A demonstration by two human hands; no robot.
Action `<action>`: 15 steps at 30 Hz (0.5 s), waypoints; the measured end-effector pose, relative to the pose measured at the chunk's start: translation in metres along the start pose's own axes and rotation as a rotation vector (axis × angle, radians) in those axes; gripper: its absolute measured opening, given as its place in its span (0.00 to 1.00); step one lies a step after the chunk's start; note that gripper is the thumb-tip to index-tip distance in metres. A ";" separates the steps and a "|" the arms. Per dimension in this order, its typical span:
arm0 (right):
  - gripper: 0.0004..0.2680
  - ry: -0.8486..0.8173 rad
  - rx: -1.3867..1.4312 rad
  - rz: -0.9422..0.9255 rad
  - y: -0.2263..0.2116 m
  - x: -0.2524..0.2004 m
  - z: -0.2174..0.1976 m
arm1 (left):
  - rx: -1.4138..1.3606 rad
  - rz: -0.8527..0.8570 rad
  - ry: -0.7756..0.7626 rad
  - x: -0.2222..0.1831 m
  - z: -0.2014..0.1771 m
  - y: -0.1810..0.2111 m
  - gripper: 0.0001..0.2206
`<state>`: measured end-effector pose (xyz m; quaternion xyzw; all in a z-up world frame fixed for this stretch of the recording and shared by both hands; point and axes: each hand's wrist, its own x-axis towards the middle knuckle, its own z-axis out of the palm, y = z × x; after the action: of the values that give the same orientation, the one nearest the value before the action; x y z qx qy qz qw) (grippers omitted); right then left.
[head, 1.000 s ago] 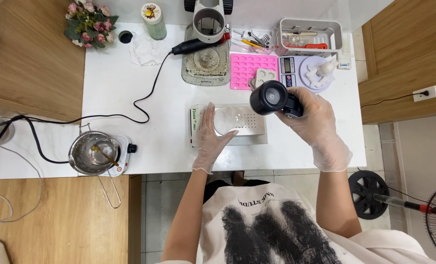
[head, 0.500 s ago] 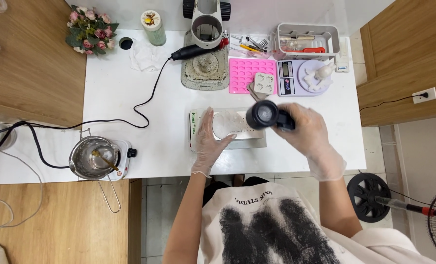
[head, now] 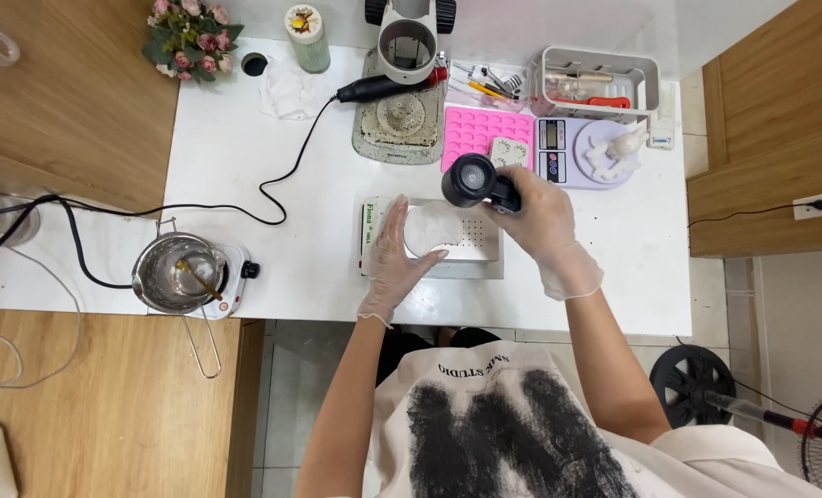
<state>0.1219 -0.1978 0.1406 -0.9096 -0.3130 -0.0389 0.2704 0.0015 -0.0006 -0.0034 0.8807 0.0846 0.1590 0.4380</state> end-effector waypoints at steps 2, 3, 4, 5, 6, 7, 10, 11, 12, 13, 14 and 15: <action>0.16 -0.018 0.026 0.062 0.002 0.001 0.006 | 0.015 -0.006 -0.021 0.001 -0.004 0.001 0.50; 0.16 -0.017 0.027 0.059 0.004 -0.004 0.005 | 0.017 -0.006 -0.018 0.002 -0.004 0.002 0.50; 0.17 -0.074 0.029 0.043 0.007 -0.009 0.003 | 0.009 -0.008 -0.021 0.002 -0.004 0.002 0.50; 0.18 -0.133 0.031 0.029 0.010 -0.015 0.002 | 0.001 -0.012 -0.024 0.002 -0.004 0.003 0.50; 0.18 -0.135 0.033 0.027 0.009 -0.015 0.001 | 0.002 -0.014 -0.023 0.001 -0.004 0.002 0.50; 0.18 -0.192 0.035 0.074 0.008 -0.014 0.000 | 0.000 -0.013 -0.018 0.002 -0.004 0.002 0.51; 0.17 -0.207 0.016 0.115 0.008 -0.004 0.004 | 0.004 -0.013 -0.015 0.002 0.000 0.001 0.51; 0.16 -0.160 0.002 0.106 0.007 0.001 0.008 | 0.017 -0.012 -0.017 0.002 0.000 0.000 0.51; 0.16 -0.163 0.004 0.104 0.005 0.004 0.008 | 0.019 -0.016 -0.016 0.000 0.000 -0.001 0.51; 0.17 -0.147 0.047 0.084 0.004 0.008 0.009 | 0.033 -0.007 -0.018 0.000 0.001 -0.003 0.51; 0.17 -0.131 0.089 0.064 0.003 0.013 0.010 | 0.047 0.002 -0.020 0.000 0.001 -0.005 0.51; 0.17 -0.130 0.091 0.062 0.004 0.012 0.008 | 0.049 0.003 -0.019 0.000 0.000 -0.005 0.51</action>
<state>0.1332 -0.1898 0.1348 -0.9062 -0.3029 0.0430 0.2918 0.0017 0.0025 -0.0067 0.8928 0.0829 0.1490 0.4169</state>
